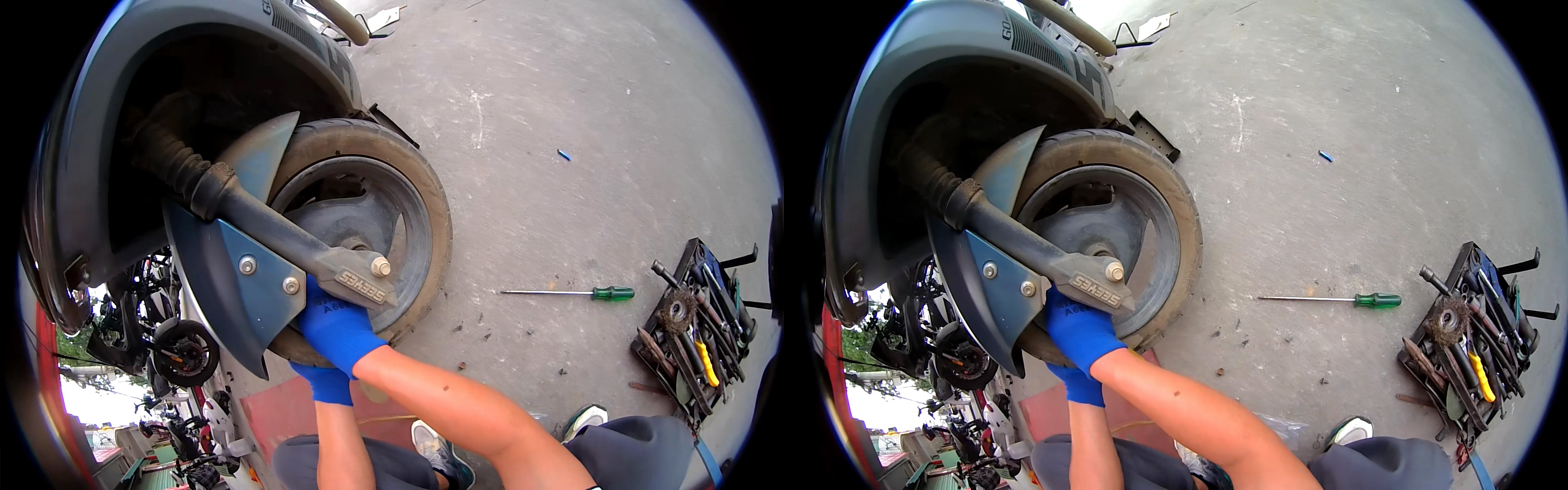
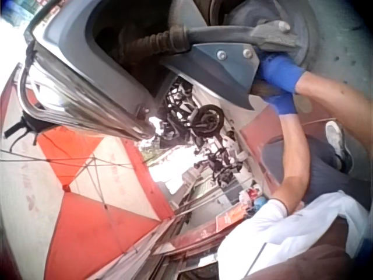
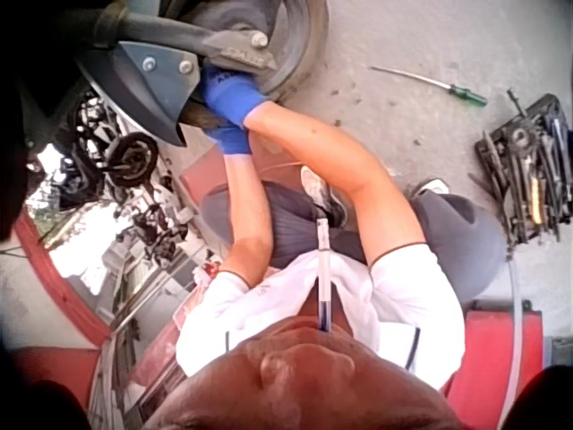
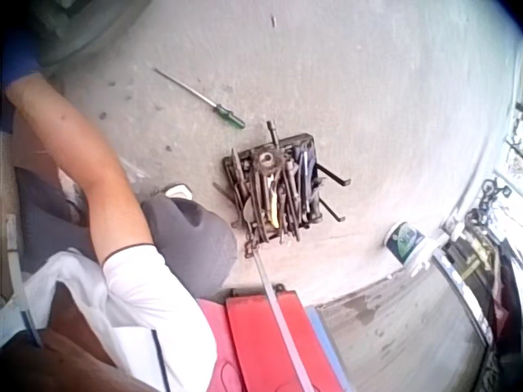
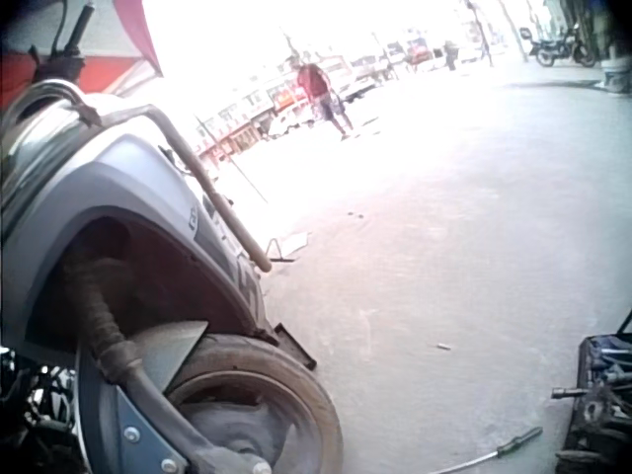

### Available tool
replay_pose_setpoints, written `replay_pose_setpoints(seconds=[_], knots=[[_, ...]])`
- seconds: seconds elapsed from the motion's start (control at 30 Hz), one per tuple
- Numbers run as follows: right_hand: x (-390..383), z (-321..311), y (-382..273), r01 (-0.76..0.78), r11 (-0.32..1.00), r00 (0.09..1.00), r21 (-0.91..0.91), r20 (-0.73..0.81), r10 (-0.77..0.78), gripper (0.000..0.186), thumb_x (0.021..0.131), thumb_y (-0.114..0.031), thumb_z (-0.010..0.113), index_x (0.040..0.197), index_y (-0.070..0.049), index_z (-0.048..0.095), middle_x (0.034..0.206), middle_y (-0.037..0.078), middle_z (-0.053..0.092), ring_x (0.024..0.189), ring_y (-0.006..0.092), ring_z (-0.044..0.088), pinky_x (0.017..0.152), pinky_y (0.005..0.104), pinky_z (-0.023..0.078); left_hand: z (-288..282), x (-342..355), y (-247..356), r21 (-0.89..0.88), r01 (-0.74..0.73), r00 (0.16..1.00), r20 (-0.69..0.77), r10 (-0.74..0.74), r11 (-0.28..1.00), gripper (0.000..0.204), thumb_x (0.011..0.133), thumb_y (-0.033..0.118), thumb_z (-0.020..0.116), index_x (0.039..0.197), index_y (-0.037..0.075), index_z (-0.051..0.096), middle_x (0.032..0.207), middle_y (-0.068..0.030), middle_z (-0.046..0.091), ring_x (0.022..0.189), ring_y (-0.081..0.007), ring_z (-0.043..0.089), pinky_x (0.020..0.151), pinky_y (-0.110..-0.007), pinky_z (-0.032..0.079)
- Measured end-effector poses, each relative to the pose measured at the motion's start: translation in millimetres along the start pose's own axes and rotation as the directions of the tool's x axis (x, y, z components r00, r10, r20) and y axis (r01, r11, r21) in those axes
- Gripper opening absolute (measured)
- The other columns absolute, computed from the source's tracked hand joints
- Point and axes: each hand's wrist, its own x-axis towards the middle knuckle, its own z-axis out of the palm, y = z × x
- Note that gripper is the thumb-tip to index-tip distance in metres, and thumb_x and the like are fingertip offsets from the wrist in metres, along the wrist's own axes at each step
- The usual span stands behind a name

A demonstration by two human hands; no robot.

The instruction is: The person works on the front tire of a scooter, using a screwdriver to pry at the tire bead and then connecting an air hose to the valve stem to inflate the tire.

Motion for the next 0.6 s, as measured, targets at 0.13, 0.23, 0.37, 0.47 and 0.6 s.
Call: replay_pose_setpoints(seconds=[0.13,0.23,0.37,0.47,0.6], knots=[[-1.9,-0.1,-3.7,0.001,0.999,1.0,0.047,0.031,-0.003,0.033,0.092,-0.022,0.053,0.119,-0.005,0.06,0.124,0.023,0.059,0.119,0.0384,0.055,0.103,0.0475,0.042,-35.0,6.0,-17.9,0.45,-0.048,0.992,-0.085,0.096,0.892,0.061,0.105,0.042,0.03,0.155,0.008,0.018,0.16,-0.0108,0.024,0.146,-0.0271,0.024,0.121,-0.04,0.017],[-2.3,-2.1,-4.6,0.024,1.0,0.999,0.015,0.04,-0.024,0.035,0.092,-0.024,0.053,0.121,-0.006,0.059,0.124,0.023,0.059,0.119,0.0379,0.055,0.103,0.0474,0.042,-53.7,17.5,-27.3,0.779,-0.136,0.973,-0.011,0.231,0.611,0.06,0.106,0.041,0.029,0.155,0.008,0.018,0.16,-0.0114,0.025,0.146,-0.0274,0.024,0.121,-0.04,0.016],[6.9,-4.4,-10.6,-0.033,0.998,0.999,0.061,0.041,0.031,0.036,0.093,-0.025,0.053,0.123,-0.007,0.061,0.123,0.022,0.061,0.118,0.0374,0.056,0.102,0.0469,0.042,-25.7,23.7,15.1,0.846,-0.134,0.974,0.016,0.226,0.515,0.059,0.106,0.039,0.03,0.154,0.007,0.02,0.159,-0.012,0.025,0.145,-0.0292,0.025,0.12,-0.041,0.018],[11.6,4.0,-14.5,-0.045,0.998,0.998,0.035,-0.047,0.047,0.034,0.092,-0.027,0.054,0.118,-0.007,0.064,0.121,0.02,0.063,0.116,0.0372,0.057,0.101,0.0468,0.043,10.2,-3.5,19.6,0.124,-0.082,0.991,-0.09,0.094,0.989,0.058,0.106,0.039,0.03,0.153,0.007,0.022,0.158,-0.0113,0.029,0.143,-0.03,0.03,0.12,-0.042,0.02],[17.4,10.5,-20.5,-0.002,0.998,0.998,0.058,-0.057,0.005,0.035,0.091,-0.028,0.056,0.118,-0.007,0.064,0.122,0.02,0.063,0.116,0.0373,0.057,0.1,0.0465,0.043,71.8,-37.5,-9.7,-0.517,0.065,0.973,-0.156,-0.168,0.854,0.058,0.106,0.039,0.03,0.153,0.006,0.023,0.158,-0.0111,0.03,0.142,-0.0302,0.033,0.12,-0.043,0.021]])
